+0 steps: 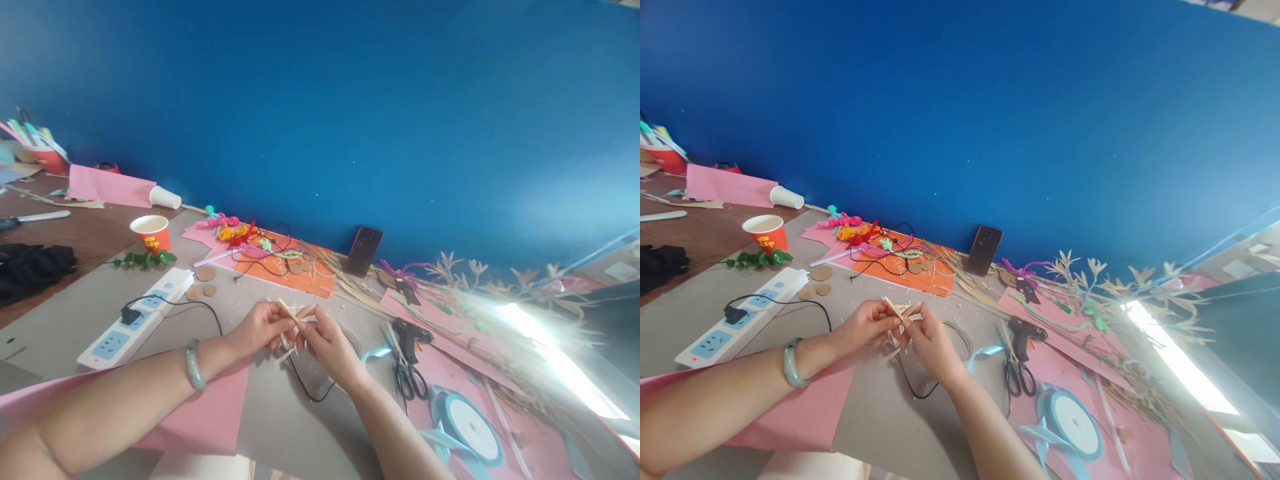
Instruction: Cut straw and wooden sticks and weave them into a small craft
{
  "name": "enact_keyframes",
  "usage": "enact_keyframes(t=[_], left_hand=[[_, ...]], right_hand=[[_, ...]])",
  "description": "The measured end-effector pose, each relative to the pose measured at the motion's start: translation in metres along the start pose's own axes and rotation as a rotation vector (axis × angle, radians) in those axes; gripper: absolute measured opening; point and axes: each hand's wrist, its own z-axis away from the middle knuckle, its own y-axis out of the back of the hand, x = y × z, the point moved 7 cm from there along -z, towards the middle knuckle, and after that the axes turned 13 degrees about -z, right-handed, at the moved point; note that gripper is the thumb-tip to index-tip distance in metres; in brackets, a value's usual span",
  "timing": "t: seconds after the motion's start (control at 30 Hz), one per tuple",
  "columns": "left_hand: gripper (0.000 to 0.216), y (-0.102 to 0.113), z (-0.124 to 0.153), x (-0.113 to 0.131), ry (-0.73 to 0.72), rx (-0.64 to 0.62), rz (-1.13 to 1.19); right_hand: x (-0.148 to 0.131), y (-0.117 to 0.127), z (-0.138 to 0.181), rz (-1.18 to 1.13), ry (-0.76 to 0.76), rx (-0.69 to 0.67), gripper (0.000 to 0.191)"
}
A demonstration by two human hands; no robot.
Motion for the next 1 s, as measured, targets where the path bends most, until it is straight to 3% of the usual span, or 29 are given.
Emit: enact_keyframes(t=[0.1,0.37,0.6,0.83,1.0], left_hand=[[0.028,0.0,0.0,0.001,0.022,0.0,0.002],[0.031,0.007,-0.006,-0.01,0.103,0.112,0.005],[0.033,0.006,-0.008,-0.02,0.134,0.11,0.01],[0.028,0.008,-0.008,-0.014,0.088,0.117,-0.033],[0.03,0.007,-0.005,-0.006,0.064,0.099,-0.05]], right_hand=[[0.001,0.001,0.0,0.002,0.005,0.011,0.022],[0.006,0.027,-0.004,-0.031,0.058,0.291,0.018],[0.015,0.034,-0.008,0.162,0.002,0.296,0.008],[0.008,0.051,-0.008,0.173,0.039,0.36,0.013],[0.015,0.035,-0.009,0.149,-0.007,0.236,0.01]])
